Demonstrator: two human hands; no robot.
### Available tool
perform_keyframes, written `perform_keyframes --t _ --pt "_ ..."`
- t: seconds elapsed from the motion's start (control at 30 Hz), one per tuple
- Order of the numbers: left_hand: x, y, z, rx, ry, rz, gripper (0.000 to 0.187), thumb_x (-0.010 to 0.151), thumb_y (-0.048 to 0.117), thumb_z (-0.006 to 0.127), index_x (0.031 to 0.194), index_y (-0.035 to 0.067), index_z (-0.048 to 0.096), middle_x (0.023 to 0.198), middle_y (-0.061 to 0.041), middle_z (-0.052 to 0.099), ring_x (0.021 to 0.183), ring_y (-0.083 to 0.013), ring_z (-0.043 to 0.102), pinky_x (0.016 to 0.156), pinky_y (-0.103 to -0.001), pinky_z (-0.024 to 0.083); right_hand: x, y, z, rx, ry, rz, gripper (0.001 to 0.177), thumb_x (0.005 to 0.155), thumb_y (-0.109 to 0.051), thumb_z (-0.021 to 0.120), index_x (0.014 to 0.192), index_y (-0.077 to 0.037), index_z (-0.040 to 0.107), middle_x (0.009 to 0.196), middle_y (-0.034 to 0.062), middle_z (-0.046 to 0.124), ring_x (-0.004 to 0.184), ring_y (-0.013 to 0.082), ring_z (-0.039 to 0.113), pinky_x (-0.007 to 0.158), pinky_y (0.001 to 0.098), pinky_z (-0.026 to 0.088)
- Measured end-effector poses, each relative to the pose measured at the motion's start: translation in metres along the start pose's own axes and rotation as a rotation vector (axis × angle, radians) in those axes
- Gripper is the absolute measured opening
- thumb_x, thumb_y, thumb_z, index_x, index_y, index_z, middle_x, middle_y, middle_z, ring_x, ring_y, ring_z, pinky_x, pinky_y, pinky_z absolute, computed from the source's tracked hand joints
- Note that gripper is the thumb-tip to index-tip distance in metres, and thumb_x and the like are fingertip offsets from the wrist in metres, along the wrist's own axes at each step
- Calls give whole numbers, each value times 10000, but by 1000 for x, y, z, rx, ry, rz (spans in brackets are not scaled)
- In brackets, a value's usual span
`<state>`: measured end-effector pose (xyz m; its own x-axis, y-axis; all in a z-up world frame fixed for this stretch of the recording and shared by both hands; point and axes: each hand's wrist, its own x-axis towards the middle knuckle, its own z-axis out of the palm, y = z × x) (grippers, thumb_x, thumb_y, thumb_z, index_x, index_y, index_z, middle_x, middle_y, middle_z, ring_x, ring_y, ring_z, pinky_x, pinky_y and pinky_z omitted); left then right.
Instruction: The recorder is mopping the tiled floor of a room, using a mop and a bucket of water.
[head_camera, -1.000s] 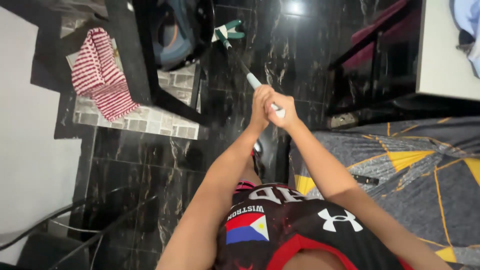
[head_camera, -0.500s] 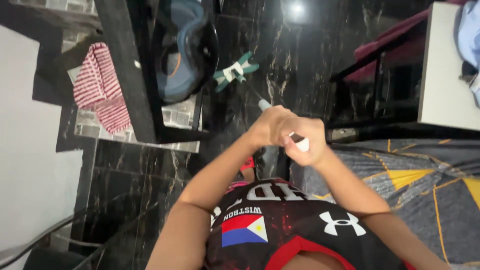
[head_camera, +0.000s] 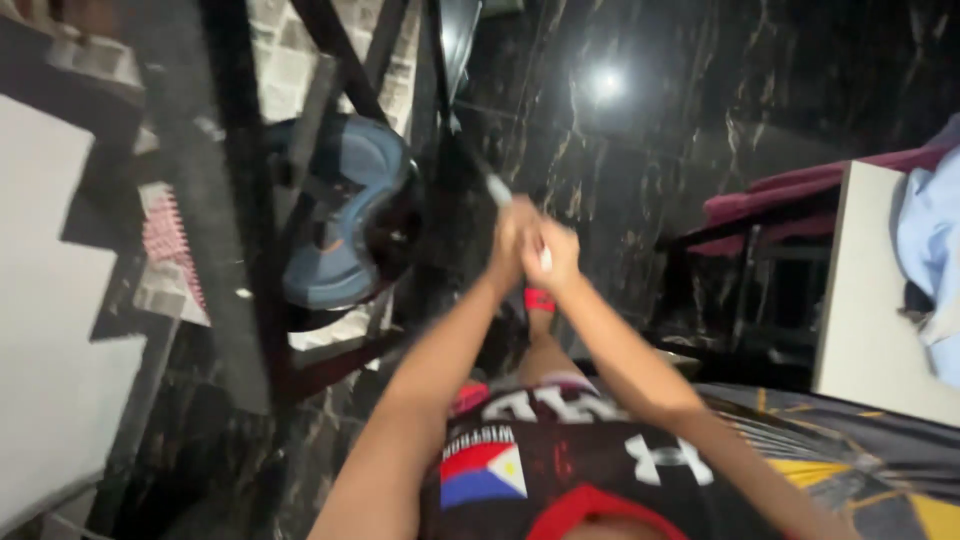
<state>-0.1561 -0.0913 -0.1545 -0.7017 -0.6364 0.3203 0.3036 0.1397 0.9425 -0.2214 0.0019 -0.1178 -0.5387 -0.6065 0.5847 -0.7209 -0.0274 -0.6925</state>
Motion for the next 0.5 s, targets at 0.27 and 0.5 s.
perform_keyframes --t 0.27,0.5 --pt "128 40 65 534 58 374 150 785 216 685 746 113 584 775 -91 593 813 -332 617 764 -476 480 136 3 -73 65 -75 4 78 871 6 606 889 -41 666 753 113 621 604 225 609 589 326 491" --pt "111 138 142 351 -277 452 302 688 338 756 783 93 607 742 -90 590 722 -327 607 672 -450 449 171 -115 -220 -5 -154 -90 168 824 91 650 947 -23 645 842 117 663 680 224 626 617 294 481"
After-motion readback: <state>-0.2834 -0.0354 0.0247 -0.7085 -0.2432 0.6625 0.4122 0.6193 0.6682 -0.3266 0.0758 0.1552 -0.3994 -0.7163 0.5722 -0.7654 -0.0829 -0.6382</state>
